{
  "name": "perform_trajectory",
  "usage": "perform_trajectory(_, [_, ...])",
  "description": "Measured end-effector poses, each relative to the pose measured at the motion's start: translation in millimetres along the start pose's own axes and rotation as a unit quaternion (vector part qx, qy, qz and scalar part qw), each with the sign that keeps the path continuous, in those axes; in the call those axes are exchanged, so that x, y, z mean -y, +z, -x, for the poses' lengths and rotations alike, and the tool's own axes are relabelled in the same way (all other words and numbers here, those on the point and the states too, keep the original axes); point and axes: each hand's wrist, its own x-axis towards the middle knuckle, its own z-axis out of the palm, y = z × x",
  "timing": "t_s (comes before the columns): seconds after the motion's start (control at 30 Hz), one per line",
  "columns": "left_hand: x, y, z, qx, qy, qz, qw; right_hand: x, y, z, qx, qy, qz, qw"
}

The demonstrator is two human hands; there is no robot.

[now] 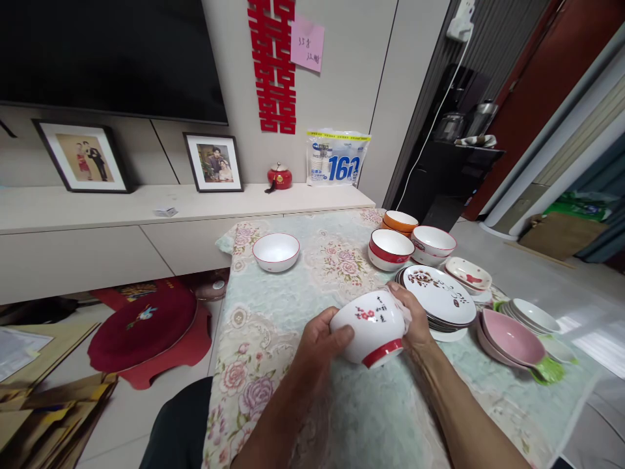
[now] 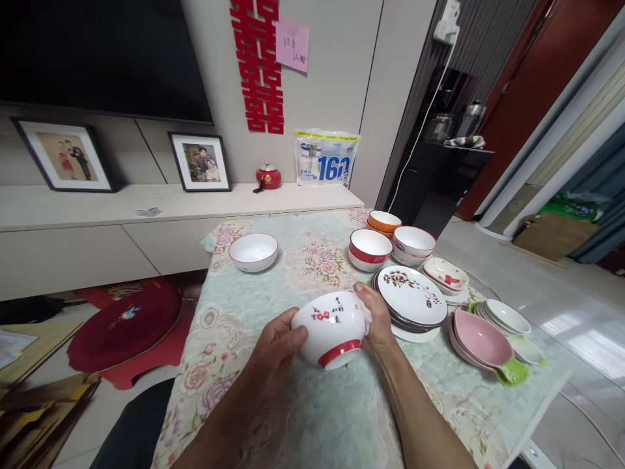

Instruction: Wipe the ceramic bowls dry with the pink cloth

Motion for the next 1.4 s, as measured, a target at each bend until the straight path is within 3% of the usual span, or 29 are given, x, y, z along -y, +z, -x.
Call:
perform_trajectory(0.23, [3.7, -5.6, -2.3, -0.006, 0.048, -0.102, 0.994, 4.7, 1.9, 11.5, 0.074, -0.126, 0.145, 0.979])
perform_trajectory(0.4, [4.8, -5.5, -4.1, -0.066, 0.1, -0.192, 0.974, 5.8, 11.7, 21.4, 0.187, -0.295, 0.307, 0.885])
perform_trajectory(0.47, [7.0, -6.5, -4.6, -0.062, 0.087, -0.17, 0.98, 4.2, 11.5, 20.0, 0.154, -0.268, 0.264, 0.913])
perform_trajectory(0.53, [9.2, -7.0, -4.5, -0.053, 0.059, -0.105, 0.991, 1.2, 9.3, 15.9, 0.089, -0.206, 0.19, 0.956])
perform_trajectory(0.6, [9.7, -6.1, -3.7, -0.051, 0.035, -0.026, 0.998, -3.4, 7.1, 10.7, 0.035, -0.155, 0.134, 0.978])
perform_trajectory(0.77, [3.5, 0.0, -2.7, -0.059, 0.037, 0.113, 0.991, -20.8, 11.8, 1.2, -0.019, -0.098, 0.059, 0.993])
perform_trajectory(0.9, [2.0, 3.0, -4.9, -0.115, 0.043, 0.173, 0.977, -27.5, 15.9, 4.2, -0.025, -0.095, 0.06, 0.993])
perform_trajectory(1.0, [3.6, 5.1, -6.3, -0.122, 0.049, 0.167, 0.977, -23.4, 13.5, 12.2, 0.001, -0.196, 0.175, 0.965])
perform_trajectory(1.1, [4.4, 7.9, -6.5, -0.109, 0.056, 0.153, 0.981, -15.2, 9.9, 18.2, 0.071, -0.333, 0.294, 0.893])
perform_trajectory(1.17, [4.6, 9.3, -6.2, -0.103, 0.049, 0.143, 0.983, -10.6, 7.5, 17.7, 0.115, -0.374, 0.33, 0.859])
perform_trajectory(1.2, [4.7, 9.6, -5.8, -0.099, 0.044, 0.135, 0.985, -9.2, 6.4, 15.8, 0.125, -0.37, 0.33, 0.859])
perform_trajectory(1.27, [5.0, 9.7, -4.8, -0.087, 0.035, 0.117, 0.989, -8.7, 4.8, 9.9, 0.111, -0.312, 0.284, 0.9])
perform_trajectory(1.33, [4.8, 9.1, -3.6, -0.07, 0.024, 0.106, 0.992, -11.2, 4.7, 3.5, 0.065, -0.185, 0.178, 0.964])
perform_trajectory(1.4, [3.9, 8.0, -2.9, -0.055, 0.02, 0.117, 0.991, -15.5, 7.0, -0.5, 0.022, -0.035, 0.057, 0.998])
